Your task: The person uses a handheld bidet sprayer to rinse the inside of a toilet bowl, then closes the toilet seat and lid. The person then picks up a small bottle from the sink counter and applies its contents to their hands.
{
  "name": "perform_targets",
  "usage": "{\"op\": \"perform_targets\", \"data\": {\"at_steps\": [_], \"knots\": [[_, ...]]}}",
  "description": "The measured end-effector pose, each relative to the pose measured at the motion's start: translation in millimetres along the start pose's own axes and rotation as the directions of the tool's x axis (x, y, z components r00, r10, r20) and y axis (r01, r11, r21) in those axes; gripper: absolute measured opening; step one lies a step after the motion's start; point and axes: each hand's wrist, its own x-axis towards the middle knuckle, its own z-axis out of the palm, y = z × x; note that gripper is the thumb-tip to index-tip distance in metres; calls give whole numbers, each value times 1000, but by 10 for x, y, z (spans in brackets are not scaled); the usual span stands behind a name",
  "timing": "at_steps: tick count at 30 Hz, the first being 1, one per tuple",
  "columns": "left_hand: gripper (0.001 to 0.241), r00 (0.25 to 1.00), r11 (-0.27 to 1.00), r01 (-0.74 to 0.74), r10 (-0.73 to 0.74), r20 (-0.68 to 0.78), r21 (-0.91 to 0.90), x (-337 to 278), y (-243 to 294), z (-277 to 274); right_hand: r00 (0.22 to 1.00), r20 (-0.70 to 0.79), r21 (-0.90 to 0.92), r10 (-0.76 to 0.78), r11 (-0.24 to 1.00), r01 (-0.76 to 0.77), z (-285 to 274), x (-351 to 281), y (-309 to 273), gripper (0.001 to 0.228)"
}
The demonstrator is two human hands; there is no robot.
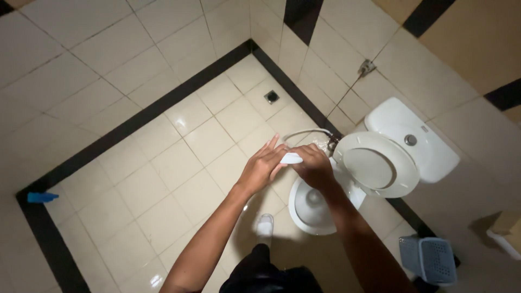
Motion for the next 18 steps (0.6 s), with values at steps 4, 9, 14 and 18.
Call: {"op": "perform_targets", "data": {"at_steps": [4, 9, 14, 18], "knots": [[37, 1000, 997, -17, 17, 0, 69, 263, -48, 27, 995, -96, -57, 11, 998, -17, -132, 190, -95, 37], [34, 998, 995, -6, 12, -60, 95, 536, -50, 154, 989, -149, -163, 12, 986, -37, -239, 293, 18, 45], [34, 997, 997, -13, 20, -81, 83, 823, 68, 291, 989, -149, -177, -5, 984, -22, -481, 368, 122, 48], [33, 991, 997, 7, 4, -133, 80, 1060, 173, 519, 983, -155, -248, -101, 967, 61, -644, 381, 387, 54]]}}
